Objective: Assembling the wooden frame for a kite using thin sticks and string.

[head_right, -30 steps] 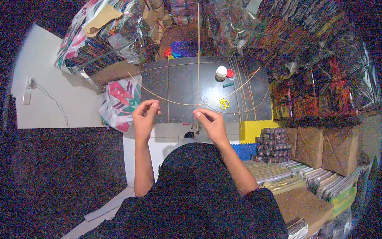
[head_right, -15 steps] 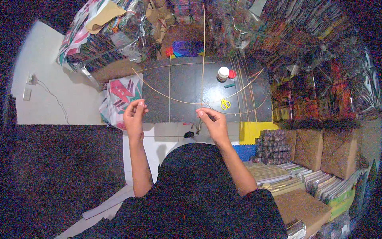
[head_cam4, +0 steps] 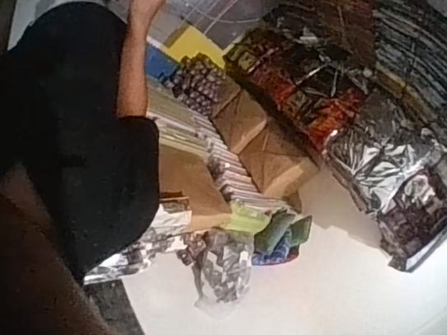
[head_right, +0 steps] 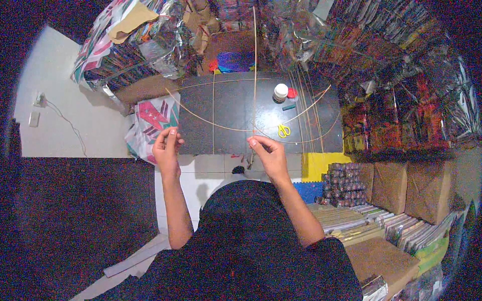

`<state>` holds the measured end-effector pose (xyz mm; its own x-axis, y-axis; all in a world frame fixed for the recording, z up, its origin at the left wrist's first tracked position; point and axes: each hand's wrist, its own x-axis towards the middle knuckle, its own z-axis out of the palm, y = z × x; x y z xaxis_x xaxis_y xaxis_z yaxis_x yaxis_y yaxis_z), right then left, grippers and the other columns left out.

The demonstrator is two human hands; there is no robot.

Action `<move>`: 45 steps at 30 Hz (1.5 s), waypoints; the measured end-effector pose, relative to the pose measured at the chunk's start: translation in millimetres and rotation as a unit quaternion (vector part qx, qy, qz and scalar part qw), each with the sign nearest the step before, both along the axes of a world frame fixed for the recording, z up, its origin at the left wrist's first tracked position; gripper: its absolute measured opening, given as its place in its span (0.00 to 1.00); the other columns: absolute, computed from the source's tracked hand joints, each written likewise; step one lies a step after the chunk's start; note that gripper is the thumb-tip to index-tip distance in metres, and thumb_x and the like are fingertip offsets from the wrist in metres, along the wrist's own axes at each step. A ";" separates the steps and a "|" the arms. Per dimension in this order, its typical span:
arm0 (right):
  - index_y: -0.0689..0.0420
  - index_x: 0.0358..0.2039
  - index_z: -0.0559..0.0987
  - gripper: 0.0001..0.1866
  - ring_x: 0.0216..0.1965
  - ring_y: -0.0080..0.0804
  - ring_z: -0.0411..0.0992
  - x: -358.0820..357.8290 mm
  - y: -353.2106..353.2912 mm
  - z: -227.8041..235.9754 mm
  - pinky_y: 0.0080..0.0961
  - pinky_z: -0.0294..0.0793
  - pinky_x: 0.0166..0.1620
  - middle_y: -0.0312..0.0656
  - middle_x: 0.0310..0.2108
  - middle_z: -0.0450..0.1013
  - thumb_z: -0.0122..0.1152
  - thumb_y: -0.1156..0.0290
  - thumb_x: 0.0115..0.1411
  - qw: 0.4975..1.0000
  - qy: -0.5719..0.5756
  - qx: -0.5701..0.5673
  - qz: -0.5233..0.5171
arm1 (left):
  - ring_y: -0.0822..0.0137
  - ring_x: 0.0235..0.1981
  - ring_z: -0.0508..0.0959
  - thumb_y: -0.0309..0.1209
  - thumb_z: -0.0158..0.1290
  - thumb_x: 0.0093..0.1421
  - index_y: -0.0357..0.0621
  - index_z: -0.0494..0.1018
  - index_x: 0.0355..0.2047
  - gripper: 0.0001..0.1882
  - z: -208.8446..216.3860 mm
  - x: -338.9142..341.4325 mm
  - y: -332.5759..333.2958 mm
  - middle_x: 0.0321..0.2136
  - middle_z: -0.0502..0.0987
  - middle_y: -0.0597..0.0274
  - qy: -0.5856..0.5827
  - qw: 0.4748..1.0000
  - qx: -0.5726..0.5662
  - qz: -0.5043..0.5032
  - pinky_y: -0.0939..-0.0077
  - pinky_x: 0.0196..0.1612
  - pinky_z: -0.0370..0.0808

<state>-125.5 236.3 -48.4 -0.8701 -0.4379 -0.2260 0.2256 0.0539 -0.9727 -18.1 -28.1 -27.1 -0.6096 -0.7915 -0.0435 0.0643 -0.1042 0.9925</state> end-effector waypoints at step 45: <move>0.63 0.44 0.84 0.13 0.41 0.23 0.76 10.6 2.8 1.1 0.23 0.75 0.49 0.38 0.39 0.81 0.63 0.68 0.65 1.000 -0.006 -0.026 -0.007 | 0.77 0.36 0.77 0.30 0.54 0.67 0.35 0.79 0.42 0.10 -0.8 -1.9 20.7 0.35 0.81 0.64 -0.095 0.989 -0.003 -0.114 0.81 0.42 0.74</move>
<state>-114.9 239.1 -47.2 -0.8733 -0.4380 -0.2134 0.2374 0.0000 -0.9714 -20.0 -7.3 -27.9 -0.7543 -0.6344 -0.1694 -0.1473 -0.0880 0.9852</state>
